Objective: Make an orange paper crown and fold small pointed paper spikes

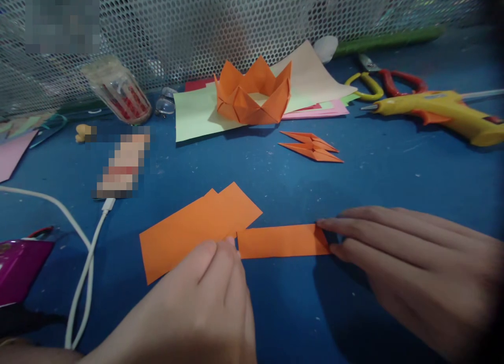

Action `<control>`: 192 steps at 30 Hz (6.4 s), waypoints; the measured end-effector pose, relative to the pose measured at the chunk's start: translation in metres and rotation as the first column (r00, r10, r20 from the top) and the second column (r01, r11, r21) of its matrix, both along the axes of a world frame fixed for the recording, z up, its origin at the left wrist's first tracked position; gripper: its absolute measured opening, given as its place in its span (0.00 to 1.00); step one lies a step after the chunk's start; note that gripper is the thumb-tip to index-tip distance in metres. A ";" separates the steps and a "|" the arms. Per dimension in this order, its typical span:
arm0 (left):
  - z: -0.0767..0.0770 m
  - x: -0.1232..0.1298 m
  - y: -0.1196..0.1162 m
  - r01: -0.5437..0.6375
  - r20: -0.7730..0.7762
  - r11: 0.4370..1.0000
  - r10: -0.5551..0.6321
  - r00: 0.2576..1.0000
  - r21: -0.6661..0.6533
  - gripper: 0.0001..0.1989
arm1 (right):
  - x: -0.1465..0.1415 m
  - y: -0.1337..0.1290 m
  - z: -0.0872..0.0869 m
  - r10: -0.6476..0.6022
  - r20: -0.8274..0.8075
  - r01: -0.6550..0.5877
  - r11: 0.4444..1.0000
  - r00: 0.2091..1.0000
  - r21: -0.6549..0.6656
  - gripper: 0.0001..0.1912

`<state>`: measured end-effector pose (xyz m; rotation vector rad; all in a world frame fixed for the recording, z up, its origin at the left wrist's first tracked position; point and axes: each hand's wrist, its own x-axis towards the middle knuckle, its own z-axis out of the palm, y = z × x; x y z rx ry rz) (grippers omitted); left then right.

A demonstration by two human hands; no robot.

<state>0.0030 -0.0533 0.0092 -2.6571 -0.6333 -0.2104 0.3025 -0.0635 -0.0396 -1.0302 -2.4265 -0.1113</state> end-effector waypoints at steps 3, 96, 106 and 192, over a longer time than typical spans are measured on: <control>0.007 0.001 0.008 -0.021 0.112 0.998 0.028 0.993 -0.065 0.25 | -0.013 0.015 0.002 0.037 -0.030 -0.035 0.998 0.999 0.046 0.13; -0.025 0.014 0.011 0.120 0.523 0.582 0.600 0.605 -0.805 0.15 | -0.039 0.023 0.014 0.027 -0.324 -0.170 0.892 0.946 -0.420 0.16; -0.028 0.016 0.012 0.035 0.513 0.675 0.526 0.678 -0.737 0.14 | -0.043 0.023 0.006 -0.027 -0.343 -0.122 0.906 0.939 -0.405 0.16; -0.033 -0.001 -0.007 -0.066 0.122 0.973 0.095 0.988 -0.222 0.24 | -0.020 0.029 -0.008 -0.086 -0.388 -0.171 0.797 0.918 -0.580 0.24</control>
